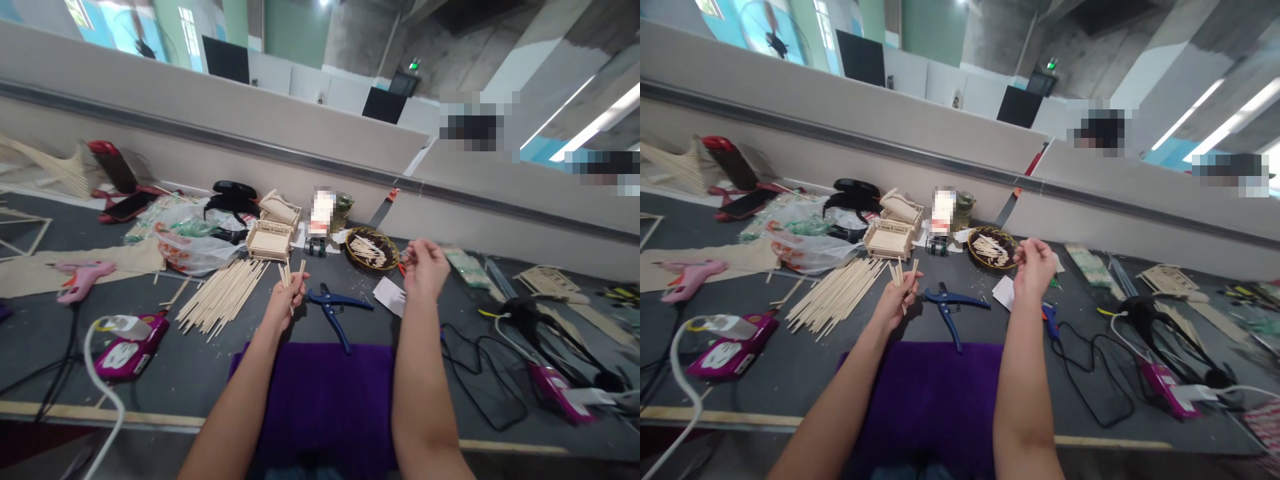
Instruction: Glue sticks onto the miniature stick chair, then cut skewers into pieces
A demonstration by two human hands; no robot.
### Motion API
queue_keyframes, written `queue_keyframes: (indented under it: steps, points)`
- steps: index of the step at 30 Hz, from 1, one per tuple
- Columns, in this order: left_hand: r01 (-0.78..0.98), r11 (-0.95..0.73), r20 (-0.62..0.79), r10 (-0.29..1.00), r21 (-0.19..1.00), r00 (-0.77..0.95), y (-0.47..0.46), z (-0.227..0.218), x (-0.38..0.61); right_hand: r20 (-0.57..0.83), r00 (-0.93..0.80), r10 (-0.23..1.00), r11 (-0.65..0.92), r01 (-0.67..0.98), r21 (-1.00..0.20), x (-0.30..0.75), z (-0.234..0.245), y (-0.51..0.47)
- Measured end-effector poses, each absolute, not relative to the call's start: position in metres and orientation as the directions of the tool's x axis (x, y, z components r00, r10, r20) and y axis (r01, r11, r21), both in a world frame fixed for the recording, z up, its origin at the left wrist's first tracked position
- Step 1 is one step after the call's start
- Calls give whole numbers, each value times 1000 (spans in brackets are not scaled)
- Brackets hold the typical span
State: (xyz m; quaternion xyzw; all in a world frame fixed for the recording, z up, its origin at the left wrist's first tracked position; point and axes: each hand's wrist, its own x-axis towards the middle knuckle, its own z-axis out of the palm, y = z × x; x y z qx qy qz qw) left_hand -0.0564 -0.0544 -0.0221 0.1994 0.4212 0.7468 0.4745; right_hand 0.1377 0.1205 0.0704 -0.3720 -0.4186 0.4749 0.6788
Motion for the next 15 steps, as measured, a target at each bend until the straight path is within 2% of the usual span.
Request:
queue_keyframes:
  steps: [3,5,7,9,11,13,14,15]
  points:
    - [-537,-178,-105,884,824,-455,-54,-23,-54,189,248,950,280,-415,-866,146,85,121]
    - [-545,-166,-113,890,822,-442,-54,-23,-53,144,195,970,219,-454,-864,144,85,116]
    - [-565,-148,-126,900,812,-417,-55,-23,-52,108,126,986,151,-404,-902,143,81,105]
    - [-588,-132,-136,912,798,-388,-55,-23,-51,136,161,977,162,-158,-974,146,78,89]
    - [-605,-124,-142,917,787,-373,-55,-24,-50,275,333,902,200,244,-949,154,78,70]
    - [-612,-127,-135,922,780,-362,-55,-24,-49,409,586,700,201,387,-900,162,82,57]
    - [-612,-131,-123,927,780,-355,-55,-25,-49,420,655,629,167,413,-895,163,84,54]
    - [-610,-138,-106,932,780,-346,-55,-25,-48,394,659,641,138,406,-903,161,85,53]
